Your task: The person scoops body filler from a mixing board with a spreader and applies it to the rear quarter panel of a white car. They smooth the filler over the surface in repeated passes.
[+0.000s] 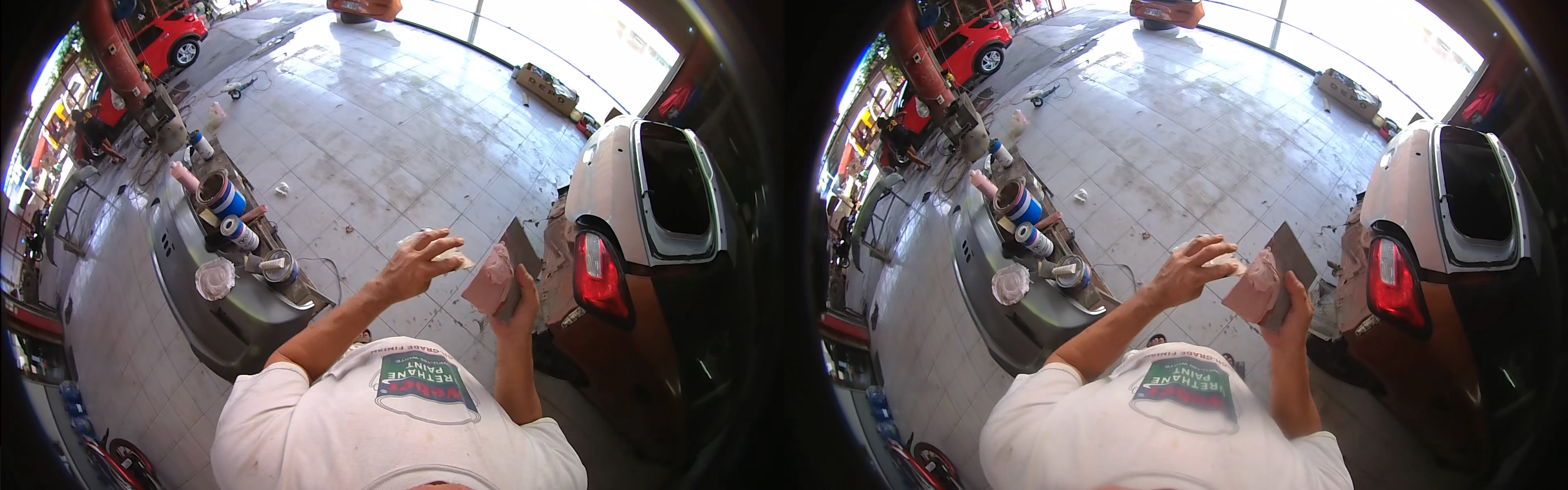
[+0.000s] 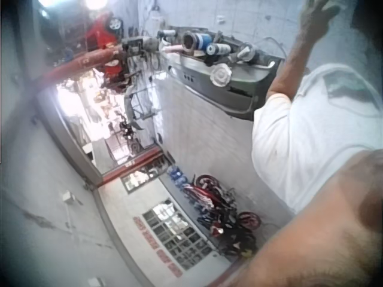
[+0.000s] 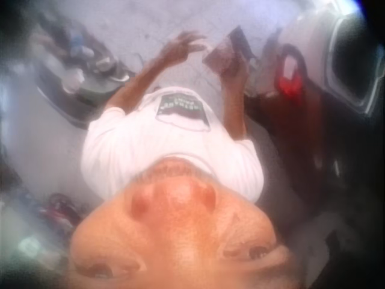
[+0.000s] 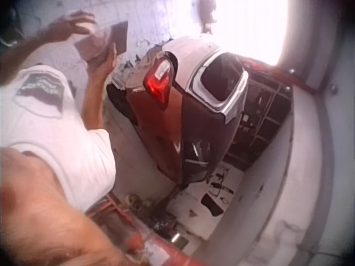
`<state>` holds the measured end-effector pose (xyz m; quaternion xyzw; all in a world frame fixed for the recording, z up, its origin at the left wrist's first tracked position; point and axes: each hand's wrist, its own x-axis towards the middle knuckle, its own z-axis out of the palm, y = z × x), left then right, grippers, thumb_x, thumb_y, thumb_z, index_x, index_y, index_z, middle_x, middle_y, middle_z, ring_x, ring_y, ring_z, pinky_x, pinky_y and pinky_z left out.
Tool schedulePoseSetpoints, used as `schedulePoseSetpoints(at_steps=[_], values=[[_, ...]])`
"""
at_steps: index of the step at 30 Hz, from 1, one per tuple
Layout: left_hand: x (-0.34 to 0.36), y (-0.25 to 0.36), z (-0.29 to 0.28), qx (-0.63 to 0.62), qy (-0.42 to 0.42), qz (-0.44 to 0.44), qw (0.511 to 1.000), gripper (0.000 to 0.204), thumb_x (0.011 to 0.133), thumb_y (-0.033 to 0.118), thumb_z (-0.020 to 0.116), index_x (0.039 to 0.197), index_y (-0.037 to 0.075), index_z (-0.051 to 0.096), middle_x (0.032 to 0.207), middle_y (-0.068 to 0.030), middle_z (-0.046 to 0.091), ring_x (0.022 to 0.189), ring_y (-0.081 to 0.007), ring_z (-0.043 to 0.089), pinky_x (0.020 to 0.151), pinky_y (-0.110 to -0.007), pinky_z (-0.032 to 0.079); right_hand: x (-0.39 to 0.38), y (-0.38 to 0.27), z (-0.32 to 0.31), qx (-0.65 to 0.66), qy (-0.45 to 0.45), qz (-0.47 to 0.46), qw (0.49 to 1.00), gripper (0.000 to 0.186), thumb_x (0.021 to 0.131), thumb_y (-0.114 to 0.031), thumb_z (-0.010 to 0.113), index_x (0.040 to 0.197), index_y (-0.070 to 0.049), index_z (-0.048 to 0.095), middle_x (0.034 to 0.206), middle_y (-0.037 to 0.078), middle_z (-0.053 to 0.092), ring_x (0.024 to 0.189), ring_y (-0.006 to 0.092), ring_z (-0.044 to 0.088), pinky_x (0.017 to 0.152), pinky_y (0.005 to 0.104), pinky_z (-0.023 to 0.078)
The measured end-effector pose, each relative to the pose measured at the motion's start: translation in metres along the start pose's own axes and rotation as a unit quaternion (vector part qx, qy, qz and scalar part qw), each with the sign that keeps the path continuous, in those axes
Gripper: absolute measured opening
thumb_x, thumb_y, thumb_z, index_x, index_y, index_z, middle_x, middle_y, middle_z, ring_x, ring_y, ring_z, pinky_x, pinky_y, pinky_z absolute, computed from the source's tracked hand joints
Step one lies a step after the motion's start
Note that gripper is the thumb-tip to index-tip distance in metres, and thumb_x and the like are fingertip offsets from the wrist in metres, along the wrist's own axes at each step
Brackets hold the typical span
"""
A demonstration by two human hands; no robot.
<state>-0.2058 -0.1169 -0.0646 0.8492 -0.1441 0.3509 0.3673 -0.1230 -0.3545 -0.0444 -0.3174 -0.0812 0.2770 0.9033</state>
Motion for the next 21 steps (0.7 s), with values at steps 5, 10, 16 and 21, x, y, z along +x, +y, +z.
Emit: schedulePoseSetpoints(at_steps=[5,10,16,21], values=[[-0.029,-0.006,0.007,-0.489,0.203,-0.368,0.764,0.044,0.099,-0.012,0.062,0.14,0.003,0.066,0.138,-0.0131,0.071,0.12,-0.0266,0.073,0.108,-0.044,0.06,0.044,-0.011,0.034,-0.174,0.103,-0.255,0.946,0.062,0.115,-0.044,0.063,0.151,0.006,0.057,0.146,0.014,0.066,0.132,0.0237,0.064,0.113,0.039,0.051],[0.02,0.039,-0.007,-0.673,0.232,-0.433,0.553,0.047,0.101,-0.006,0.066,0.146,0.0,0.055,0.133,-0.0161,0.07,0.12,-0.0325,0.072,0.108,-0.05,0.06,0.054,0.007,0.041,-0.266,0.124,-0.312,0.904,0.065,0.115,-0.047,0.061,0.147,0.009,0.056,0.142,0.014,0.066,0.126,0.0222,0.063,0.108,0.036,0.05],[0.011,0.028,0.002,-0.646,0.217,-0.5,0.534,0.044,0.099,-0.009,0.066,0.142,-0.005,0.057,0.134,-0.0201,0.068,0.121,-0.0348,0.071,0.108,-0.053,0.06,0.021,0.028,0.043,-0.404,0.04,-0.278,0.871,0.045,0.118,-0.031,0.058,0.141,0.007,0.063,0.131,0.013,0.071,0.117,0.0217,0.068,0.099,0.0354,0.054],[0.026,0.025,0.002,-0.58,0.235,-0.551,0.551,0.046,0.096,-0.011,0.066,0.141,-0.006,0.057,0.133,-0.0213,0.068,0.118,-0.035,0.073,0.107,-0.052,0.062,0.014,0.008,0.038,-0.565,-0.077,-0.304,0.763,0.036,0.118,-0.023,0.056,0.137,0.005,0.069,0.127,0.016,0.073,0.112,0.0241,0.071,0.095,0.0355,0.056]])
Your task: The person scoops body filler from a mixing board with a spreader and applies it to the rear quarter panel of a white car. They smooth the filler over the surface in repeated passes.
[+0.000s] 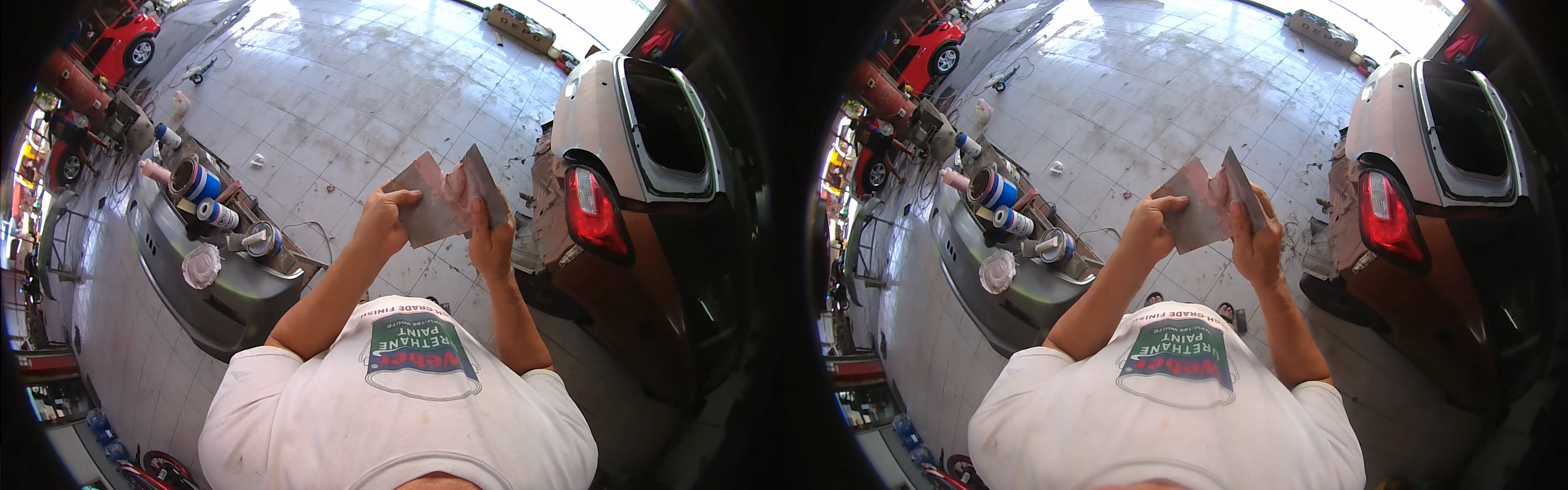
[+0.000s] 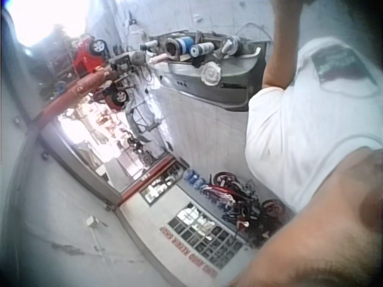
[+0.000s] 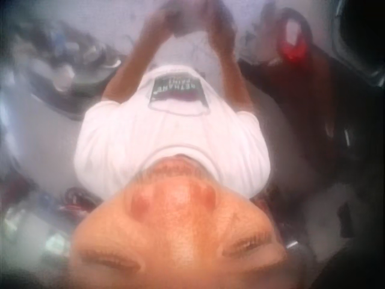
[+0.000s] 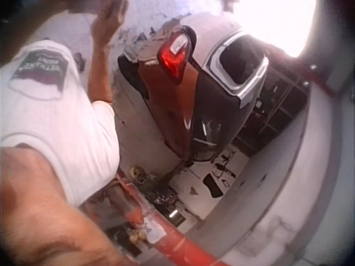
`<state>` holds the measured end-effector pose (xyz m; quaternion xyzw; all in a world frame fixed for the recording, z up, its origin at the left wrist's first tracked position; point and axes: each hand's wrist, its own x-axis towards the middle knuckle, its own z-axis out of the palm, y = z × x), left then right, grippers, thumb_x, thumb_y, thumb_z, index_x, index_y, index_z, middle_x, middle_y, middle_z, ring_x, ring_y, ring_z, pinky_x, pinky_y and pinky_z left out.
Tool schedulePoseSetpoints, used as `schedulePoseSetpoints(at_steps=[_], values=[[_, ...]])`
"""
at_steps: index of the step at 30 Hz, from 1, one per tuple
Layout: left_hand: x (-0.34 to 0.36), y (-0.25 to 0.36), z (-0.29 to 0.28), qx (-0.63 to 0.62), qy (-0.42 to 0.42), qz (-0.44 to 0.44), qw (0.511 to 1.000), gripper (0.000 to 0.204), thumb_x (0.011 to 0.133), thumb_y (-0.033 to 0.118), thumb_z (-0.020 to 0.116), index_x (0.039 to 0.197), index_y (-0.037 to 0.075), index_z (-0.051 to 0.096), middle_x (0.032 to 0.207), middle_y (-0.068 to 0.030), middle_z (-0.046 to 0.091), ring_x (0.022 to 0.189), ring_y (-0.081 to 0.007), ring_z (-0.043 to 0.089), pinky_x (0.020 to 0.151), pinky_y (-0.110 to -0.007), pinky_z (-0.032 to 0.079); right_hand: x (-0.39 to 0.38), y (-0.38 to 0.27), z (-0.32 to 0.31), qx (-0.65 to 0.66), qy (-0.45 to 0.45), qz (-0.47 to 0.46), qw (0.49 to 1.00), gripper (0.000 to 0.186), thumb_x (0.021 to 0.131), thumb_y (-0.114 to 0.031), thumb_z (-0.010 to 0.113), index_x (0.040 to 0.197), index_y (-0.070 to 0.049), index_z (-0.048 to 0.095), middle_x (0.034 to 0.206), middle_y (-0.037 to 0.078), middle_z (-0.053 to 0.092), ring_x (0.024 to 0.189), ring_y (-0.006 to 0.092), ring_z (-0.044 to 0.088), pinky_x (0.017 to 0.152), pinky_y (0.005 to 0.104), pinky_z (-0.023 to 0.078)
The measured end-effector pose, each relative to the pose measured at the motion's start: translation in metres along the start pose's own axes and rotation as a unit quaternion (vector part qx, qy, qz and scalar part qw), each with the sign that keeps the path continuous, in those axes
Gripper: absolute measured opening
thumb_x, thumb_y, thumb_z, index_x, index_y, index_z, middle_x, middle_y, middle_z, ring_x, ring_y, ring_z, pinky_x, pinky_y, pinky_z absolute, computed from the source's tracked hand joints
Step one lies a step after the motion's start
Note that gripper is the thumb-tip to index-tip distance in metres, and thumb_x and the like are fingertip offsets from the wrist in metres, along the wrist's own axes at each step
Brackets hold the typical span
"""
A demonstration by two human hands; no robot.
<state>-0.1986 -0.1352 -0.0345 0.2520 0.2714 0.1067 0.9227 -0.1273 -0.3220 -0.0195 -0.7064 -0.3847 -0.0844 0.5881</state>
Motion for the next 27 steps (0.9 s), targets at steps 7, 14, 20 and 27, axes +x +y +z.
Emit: schedulePoseSetpoints(at_steps=[7,14,20,27], values=[[0.017,0.015,0.023,0.034,-0.052,0.023,0.998,0.044,0.095,-0.01,0.068,0.138,-0.004,0.059,0.13,-0.0186,0.07,0.115,-0.0332,0.073,0.105,-0.049,0.063,0.002,-0.015,-0.024,-0.008,-0.059,0.079,0.995,0.034,0.117,-0.024,0.059,0.134,0.004,0.071,0.122,0.015,0.074,0.098,0.0258,0.075,0.084,0.0374,0.058],[0.01,0.058,0.078,0.083,-0.245,0.419,0.871,0.039,0.1,-0.011,0.067,0.137,-0.001,0.063,0.123,-0.0103,0.075,0.115,-0.021,0.073,0.104,-0.041,0.061,-0.015,0.02,-0.015,0.116,-0.039,0.315,0.941,0.029,0.112,-0.022,0.066,0.126,0.003,0.069,0.111,0.019,0.075,0.083,0.0294,0.077,0.067,0.043,0.063],[-0.019,-0.001,0.036,0.422,-0.371,0.564,0.605,0.055,0.086,-0.016,0.065,0.137,0.001,0.076,0.143,-0.0194,0.07,0.132,-0.0384,0.069,0.111,-0.045,0.057,-0.003,0.041,-0.023,0.644,0.133,0.348,0.668,0.033,0.108,-0.022,0.066,0.132,0.001,0.062,0.111,0.017,0.076,0.088,0.0317,0.079,0.064,0.055,0.069],[0.048,-0.03,-0.099,0.725,-0.299,0.425,0.452,0.039,0.085,-0.004,0.073,0.119,0.013,0.081,0.127,-0.0054,0.075,0.116,-0.0281,0.072,0.093,-0.041,0.065,-0.036,0.036,-0.028,0.522,0.124,0.33,0.777,0.029,0.108,-0.017,0.065,0.128,0.003,0.071,0.121,0.015,0.078,0.105,0.0256,0.079,0.086,0.0435,0.067]])
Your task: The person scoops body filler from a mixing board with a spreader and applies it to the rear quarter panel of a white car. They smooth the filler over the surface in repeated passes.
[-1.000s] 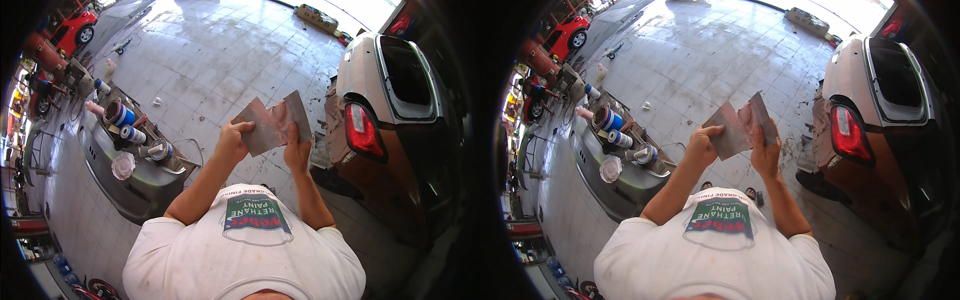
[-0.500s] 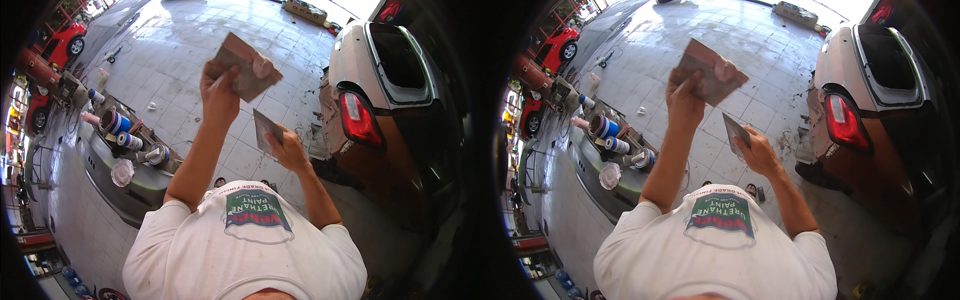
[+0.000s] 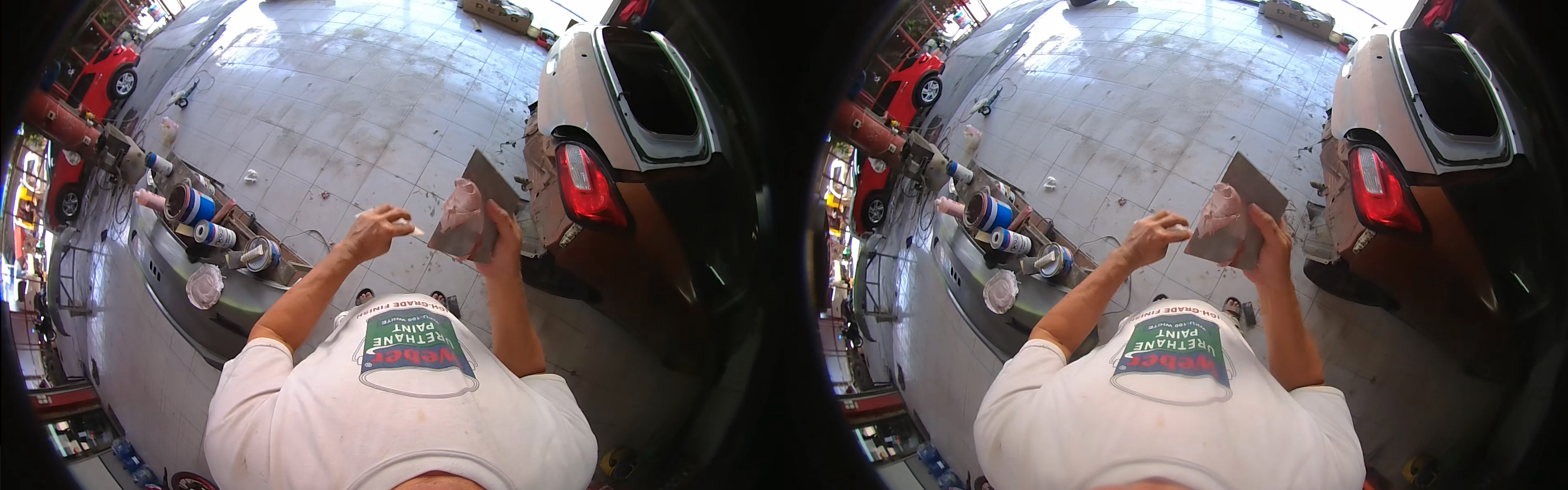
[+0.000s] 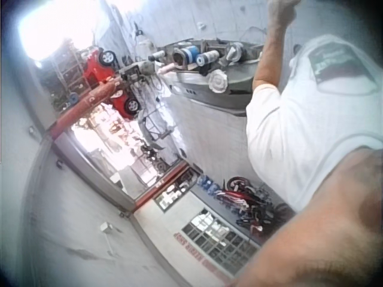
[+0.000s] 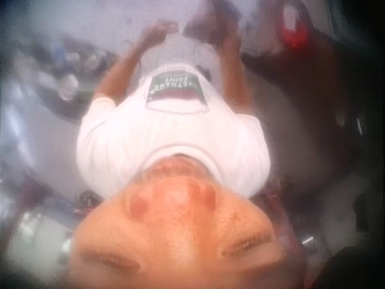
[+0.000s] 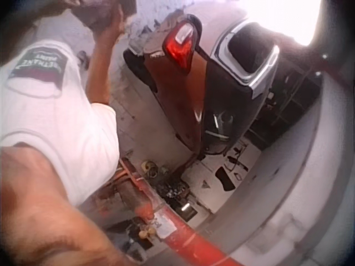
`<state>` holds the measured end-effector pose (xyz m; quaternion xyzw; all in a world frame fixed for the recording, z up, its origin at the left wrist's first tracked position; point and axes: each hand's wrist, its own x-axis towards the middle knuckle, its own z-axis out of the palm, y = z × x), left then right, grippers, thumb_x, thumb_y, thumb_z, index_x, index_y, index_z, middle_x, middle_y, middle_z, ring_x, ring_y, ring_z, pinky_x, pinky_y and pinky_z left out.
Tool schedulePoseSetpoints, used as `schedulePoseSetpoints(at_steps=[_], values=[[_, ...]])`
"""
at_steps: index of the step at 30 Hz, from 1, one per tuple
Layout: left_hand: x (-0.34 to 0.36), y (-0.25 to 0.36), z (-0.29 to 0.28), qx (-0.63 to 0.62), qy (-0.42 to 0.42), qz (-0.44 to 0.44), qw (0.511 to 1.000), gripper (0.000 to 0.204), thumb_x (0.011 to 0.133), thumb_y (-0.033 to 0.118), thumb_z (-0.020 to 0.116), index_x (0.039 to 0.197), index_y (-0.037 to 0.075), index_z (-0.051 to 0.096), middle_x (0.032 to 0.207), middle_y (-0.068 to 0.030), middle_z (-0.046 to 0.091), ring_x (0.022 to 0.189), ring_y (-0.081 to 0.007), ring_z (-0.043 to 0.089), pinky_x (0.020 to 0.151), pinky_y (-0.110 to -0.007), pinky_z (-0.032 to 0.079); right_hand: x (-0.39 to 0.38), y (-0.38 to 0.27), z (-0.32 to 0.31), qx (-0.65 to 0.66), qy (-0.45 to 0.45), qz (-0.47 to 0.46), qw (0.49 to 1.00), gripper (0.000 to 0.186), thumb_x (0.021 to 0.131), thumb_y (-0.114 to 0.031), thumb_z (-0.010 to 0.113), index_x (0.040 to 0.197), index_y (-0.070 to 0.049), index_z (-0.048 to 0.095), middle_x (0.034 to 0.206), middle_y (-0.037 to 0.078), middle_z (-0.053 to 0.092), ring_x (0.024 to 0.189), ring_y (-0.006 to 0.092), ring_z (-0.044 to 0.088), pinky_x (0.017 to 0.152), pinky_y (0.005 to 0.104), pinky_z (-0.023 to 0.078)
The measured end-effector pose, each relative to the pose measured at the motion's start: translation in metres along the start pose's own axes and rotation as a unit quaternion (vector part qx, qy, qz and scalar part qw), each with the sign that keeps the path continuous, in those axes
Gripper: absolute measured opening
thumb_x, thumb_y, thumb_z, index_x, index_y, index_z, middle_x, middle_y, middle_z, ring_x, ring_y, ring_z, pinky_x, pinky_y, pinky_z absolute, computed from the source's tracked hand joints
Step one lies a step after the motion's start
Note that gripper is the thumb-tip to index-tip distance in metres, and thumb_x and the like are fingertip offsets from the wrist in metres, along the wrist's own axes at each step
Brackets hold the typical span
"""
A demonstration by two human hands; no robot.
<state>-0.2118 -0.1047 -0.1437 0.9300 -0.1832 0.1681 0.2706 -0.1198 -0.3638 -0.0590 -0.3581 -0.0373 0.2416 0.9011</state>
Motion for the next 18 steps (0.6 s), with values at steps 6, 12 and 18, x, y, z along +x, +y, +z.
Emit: schedulePoseSetpoints(at_steps=[6,12,18], values=[[0.042,0.079,-0.094,-0.112,0.103,0.102,0.983,0.029,0.077,-0.004,0.079,0.102,0.008,0.072,0.114,-0.0055,0.072,0.105,-0.0298,0.073,0.081,-0.043,0.065,0.043,-0.038,0.036,-0.181,0.14,-0.051,0.972,0.034,0.104,-0.017,0.074,0.134,-0.002,0.069,0.125,0.011,0.076,0.111,0.0235,0.076,0.094,0.0419,0.063],[0.028,-0.017,-0.077,-0.461,0.133,-0.259,0.838,0.04,0.087,-0.013,0.064,0.122,0.001,0.073,0.119,-0.0087,0.076,0.106,-0.0252,0.075,0.088,-0.038,0.064,0.057,-0.032,0.044,-0.07,-0.03,-0.02,0.997,0.038,0.107,-0.021,0.07,0.136,0.003,0.068,0.125,0.015,0.077,0.11,0.027,0.077,0.091,0.0421,0.065],[0.036,0.034,-0.037,-0.822,0.161,-0.258,0.482,0.049,0.087,-0.004,0.06,0.135,-0.005,0.066,0.125,-0.0171,0.075,0.111,-0.0278,0.077,0.102,-0.043,0.064,0.068,-0.013,0.049,-0.085,-0.114,0.06,0.988,0.041,0.109,-0.028,0.065,0.134,0.004,0.072,0.121,0.015,0.079,0.103,0.0285,0.079,0.093,0.043,0.064]])
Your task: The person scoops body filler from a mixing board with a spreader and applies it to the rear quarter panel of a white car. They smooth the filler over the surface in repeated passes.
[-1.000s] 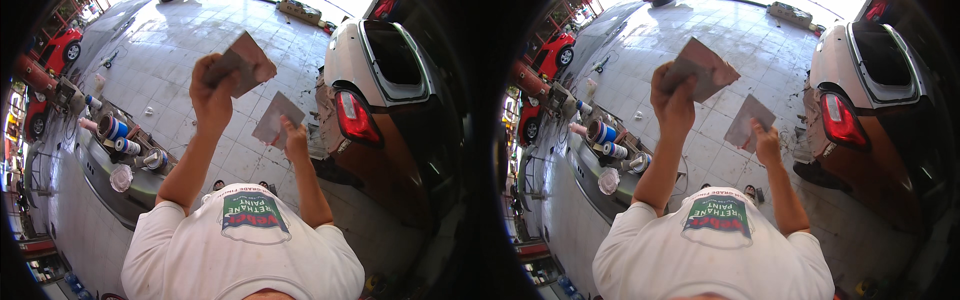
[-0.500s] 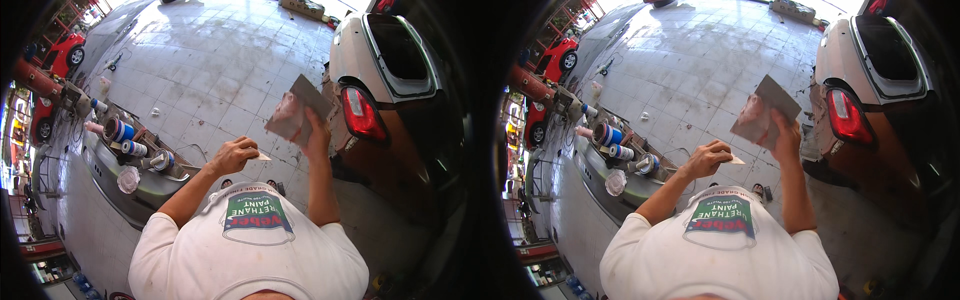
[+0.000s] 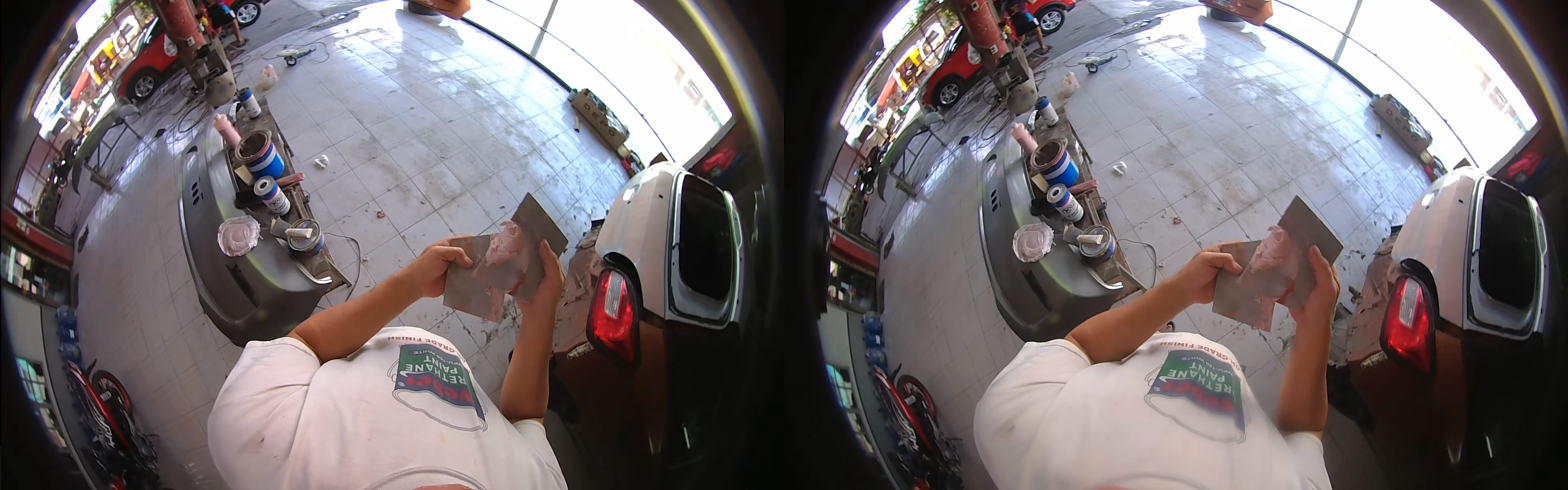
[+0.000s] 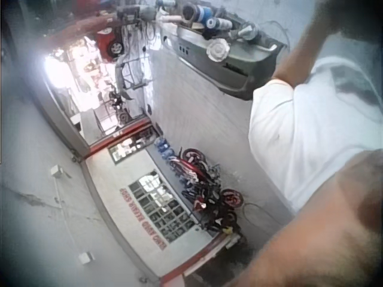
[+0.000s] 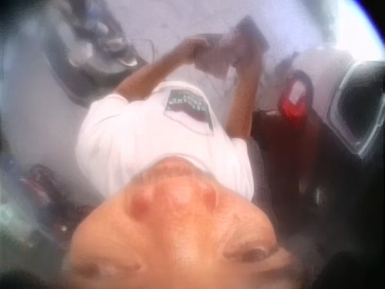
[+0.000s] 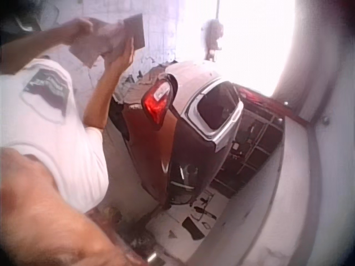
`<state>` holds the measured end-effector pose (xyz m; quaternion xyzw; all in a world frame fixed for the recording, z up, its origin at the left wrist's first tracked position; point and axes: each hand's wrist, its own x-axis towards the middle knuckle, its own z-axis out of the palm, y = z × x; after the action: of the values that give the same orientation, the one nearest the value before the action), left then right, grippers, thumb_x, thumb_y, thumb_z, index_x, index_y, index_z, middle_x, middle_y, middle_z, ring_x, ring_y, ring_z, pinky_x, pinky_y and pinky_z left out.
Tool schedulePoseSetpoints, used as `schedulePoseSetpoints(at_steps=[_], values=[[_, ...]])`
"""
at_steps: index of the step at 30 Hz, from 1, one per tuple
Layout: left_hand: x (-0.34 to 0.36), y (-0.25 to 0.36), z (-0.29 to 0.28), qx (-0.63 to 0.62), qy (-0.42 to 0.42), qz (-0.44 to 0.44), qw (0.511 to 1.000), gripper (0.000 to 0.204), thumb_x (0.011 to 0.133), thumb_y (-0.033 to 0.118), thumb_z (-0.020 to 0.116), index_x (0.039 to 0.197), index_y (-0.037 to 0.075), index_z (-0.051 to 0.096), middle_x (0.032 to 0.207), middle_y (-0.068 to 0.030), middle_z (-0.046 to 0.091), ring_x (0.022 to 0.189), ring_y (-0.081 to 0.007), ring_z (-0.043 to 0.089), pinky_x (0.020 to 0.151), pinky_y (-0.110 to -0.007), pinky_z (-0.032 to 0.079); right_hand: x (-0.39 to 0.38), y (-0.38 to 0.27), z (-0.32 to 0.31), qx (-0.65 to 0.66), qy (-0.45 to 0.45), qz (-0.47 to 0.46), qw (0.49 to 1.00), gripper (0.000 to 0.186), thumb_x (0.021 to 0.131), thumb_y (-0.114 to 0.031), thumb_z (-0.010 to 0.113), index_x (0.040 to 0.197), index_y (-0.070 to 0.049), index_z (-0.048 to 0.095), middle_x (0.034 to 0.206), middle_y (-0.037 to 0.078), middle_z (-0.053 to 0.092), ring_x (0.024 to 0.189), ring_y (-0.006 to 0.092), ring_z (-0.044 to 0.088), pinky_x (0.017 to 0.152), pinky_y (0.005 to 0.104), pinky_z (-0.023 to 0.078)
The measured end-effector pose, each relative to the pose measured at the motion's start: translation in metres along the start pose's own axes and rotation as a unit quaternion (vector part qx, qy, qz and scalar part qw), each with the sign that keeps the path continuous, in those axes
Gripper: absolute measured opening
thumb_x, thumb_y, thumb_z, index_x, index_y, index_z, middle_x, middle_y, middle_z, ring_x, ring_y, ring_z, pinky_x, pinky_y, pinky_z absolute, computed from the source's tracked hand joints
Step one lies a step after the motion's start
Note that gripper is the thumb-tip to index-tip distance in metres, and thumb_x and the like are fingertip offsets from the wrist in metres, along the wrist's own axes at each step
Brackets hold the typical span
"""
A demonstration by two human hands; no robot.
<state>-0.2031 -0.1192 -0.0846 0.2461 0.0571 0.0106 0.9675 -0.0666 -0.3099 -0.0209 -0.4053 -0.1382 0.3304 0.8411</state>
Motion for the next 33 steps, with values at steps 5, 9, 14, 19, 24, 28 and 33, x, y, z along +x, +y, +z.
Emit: schedulePoseSetpoints(at_steps=[5,9,14,19,24,28,33], values=[[-0.011,0.015,-0.022,-0.066,-0.02,0.045,0.997,0.052,0.085,-0.004,0.061,0.138,-0.005,0.064,0.124,-0.019,0.076,0.11,-0.0298,0.077,0.102,-0.045,0.064,0.003,-0.004,-0.016,0.018,0.031,-0.004,0.999,0.04,0.109,-0.029,0.066,0.133,0.002,0.071,0.12,0.014,0.079,0.101,0.0277,0.079,0.089,0.0432,0.065],[-0.018,0.058,-0.003,0.175,0.04,0.217,0.959,0.054,0.085,-0.014,0.057,0.137,-0.002,0.069,0.13,-0.0192,0.076,0.117,-0.0314,0.077,0.103,-0.045,0.064,0.001,-0.005,-0.025,-0.048,0.158,-0.042,0.985,0.041,0.111,-0.031,0.065,0.128,0.006,0.072,0.118,0.015,0.078,0.107,0.0263,0.076,0.094,0.0439,0.061],[-0.017,0.084,0.067,0.646,-0.061,0.444,0.619,0.055,0.082,-0.022,0.059,0.123,0.008,0.081,0.13,-0.0092,0.081,0.122,-0.029,0.076,0.103,-0.04,0.064,-0.026,-0.006,0.035,-0.412,0.077,-0.049,0.906,0.051,0.112,-0.04,0.066,0.128,0.008,0.071,0.115,0.013,0.075,0.107,0.0265,0.07,0.095,0.0414,0.056],[-0.015,0.015,0.05,0.67,-0.089,0.398,0.62,0.045,0.081,-0.012,0.074,0.113,0.017,0.086,0.121,0.0003,0.084,0.124,-0.0225,0.076,0.103,-0.038,0.064,-0.012,0.017,0.03,-0.391,0.257,-0.072,0.881,0.051,0.11,-0.038,0.068,0.133,0.007,0.068,0.131,0.016,0.069,0.115,0.0261,0.068,0.102,0.0399,0.055],[-0.041,0.021,0.042,0.75,-0.131,0.362,0.539,0.038,0.086,-0.002,0.079,0.114,0.023,0.086,0.121,0.0044,0.084,0.124,-0.0172,0.075,0.106,-0.041,0.063,0.006,0.008,-0.019,-0.205,0.285,-0.015,0.936,0.038,0.107,-0.029,0.072,0.13,0.002,0.069,0.13,0.015,0.069,0.115,0.0276,0.071,0.096,0.0415,0.061],[-0.058,0.041,0.089,0.675,-0.096,0.473,0.558,0.035,0.092,0.004,0.079,0.122,0.021,0.083,0.127,0.0024,0.082,0.131,-0.0205,0.073,0.117,-0.046,0.057,0.006,-0.01,-0.024,-0.041,0.196,-0.057,0.978,0.037,0.107,-0.028,0.069,0.128,0.003,0.07,0.126,0.015,0.073,0.109,0.0256,0.075,0.093,0.038,0.063],[-0.032,0.015,0.094,0.595,-0.141,0.505,0.609,0.048,0.088,-0.004,0.076,0.132,0.015,0.079,0.142,-0.004,0.075,0.137,-0.0283,0.068,0.123,-0.05,0.052,-0.035,0.011,0.017,0.142,0.008,0.063,0.988,0.042,0.109,-0.032,0.062,0.132,0.003,0.069,0.124,0.015,0.077,0.112,0.0263,0.076,0.098,0.0402,0.062]])
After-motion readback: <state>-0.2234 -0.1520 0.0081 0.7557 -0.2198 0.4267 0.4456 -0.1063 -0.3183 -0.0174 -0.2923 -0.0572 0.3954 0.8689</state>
